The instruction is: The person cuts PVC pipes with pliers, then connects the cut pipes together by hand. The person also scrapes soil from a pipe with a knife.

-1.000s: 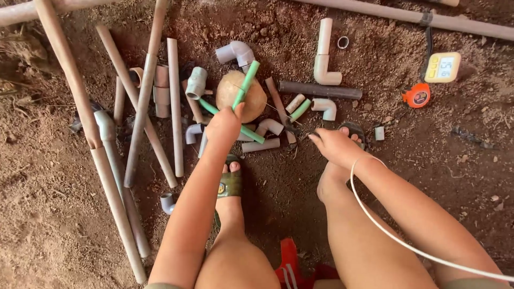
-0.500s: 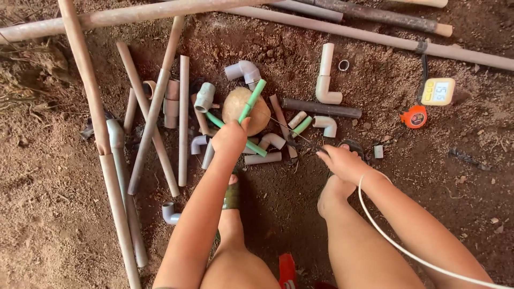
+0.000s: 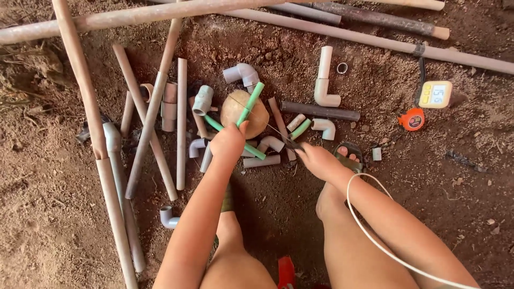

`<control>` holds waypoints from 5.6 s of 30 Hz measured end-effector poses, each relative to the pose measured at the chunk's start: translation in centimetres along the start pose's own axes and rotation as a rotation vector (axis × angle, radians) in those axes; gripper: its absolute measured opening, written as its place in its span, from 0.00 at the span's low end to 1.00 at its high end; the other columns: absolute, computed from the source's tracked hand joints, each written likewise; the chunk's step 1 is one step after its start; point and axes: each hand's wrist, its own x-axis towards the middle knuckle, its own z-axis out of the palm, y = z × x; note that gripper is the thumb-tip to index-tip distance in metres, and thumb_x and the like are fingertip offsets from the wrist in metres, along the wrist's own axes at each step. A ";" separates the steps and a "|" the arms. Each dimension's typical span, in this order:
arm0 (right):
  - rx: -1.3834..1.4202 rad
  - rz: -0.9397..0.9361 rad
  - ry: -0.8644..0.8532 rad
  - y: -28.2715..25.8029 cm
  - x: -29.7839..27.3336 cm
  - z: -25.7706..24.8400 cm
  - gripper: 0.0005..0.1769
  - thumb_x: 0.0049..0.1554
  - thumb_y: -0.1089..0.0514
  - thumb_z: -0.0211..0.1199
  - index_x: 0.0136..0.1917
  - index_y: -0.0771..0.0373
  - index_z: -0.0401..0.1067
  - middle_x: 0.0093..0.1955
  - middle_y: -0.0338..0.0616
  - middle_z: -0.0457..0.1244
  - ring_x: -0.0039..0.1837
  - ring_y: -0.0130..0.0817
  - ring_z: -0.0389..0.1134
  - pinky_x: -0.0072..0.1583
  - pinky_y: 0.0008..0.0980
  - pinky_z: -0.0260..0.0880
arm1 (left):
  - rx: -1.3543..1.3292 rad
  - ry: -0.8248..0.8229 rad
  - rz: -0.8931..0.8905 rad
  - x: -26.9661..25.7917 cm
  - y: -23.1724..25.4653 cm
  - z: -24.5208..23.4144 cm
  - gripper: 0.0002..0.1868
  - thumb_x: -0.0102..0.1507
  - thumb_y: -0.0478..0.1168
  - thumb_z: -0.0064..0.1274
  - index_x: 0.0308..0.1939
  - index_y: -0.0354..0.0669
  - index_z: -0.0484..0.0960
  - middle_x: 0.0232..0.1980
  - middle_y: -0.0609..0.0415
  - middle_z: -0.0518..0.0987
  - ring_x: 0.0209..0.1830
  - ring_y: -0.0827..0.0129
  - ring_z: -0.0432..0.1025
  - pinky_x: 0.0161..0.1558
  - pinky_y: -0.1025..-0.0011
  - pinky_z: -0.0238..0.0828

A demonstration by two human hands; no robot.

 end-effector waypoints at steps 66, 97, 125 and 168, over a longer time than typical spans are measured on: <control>-0.002 0.116 0.071 -2.5 -3.5 -2.1 0.33 0.62 0.39 0.37 0.49 0.70 0.70 0.43 0.62 0.66 0.51 0.58 0.67 0.52 0.50 0.66 | 0.229 0.058 0.006 -0.2 2.2 -0.3 0.23 0.67 0.54 0.32 0.24 0.44 0.70 0.15 0.62 0.67 0.15 0.71 0.68 0.18 0.66 0.67; 0.457 0.186 0.360 -3.0 -4.7 1.6 0.18 0.67 0.51 0.46 0.51 0.69 0.65 0.25 0.36 0.46 0.25 0.26 0.45 0.29 0.28 0.48 | -0.601 0.332 -0.704 -21.1 -31.3 -7.7 0.20 0.56 0.53 0.60 0.33 0.40 0.75 0.36 0.49 0.75 0.33 0.60 0.71 0.37 0.63 0.69; -0.072 0.207 0.439 -1.2 -1.7 3.4 0.22 0.63 0.51 0.53 0.57 0.75 0.67 0.40 0.58 0.64 0.33 0.40 0.64 0.37 0.34 0.63 | -0.068 -0.015 -0.593 -25.5 -33.3 -2.5 0.26 0.61 0.61 0.48 0.42 0.40 0.73 0.38 0.49 0.78 0.37 0.61 0.73 0.43 0.63 0.70; 0.070 0.115 0.078 -11.3 -1.9 2.1 0.31 0.55 0.54 0.51 0.70 0.65 0.56 0.63 0.51 0.60 0.60 0.43 0.63 0.54 0.42 0.61 | -1.061 0.518 0.090 -22.7 -13.4 -13.8 0.18 0.57 0.50 0.49 0.42 0.41 0.71 0.36 0.50 0.78 0.32 0.55 0.73 0.34 0.65 0.69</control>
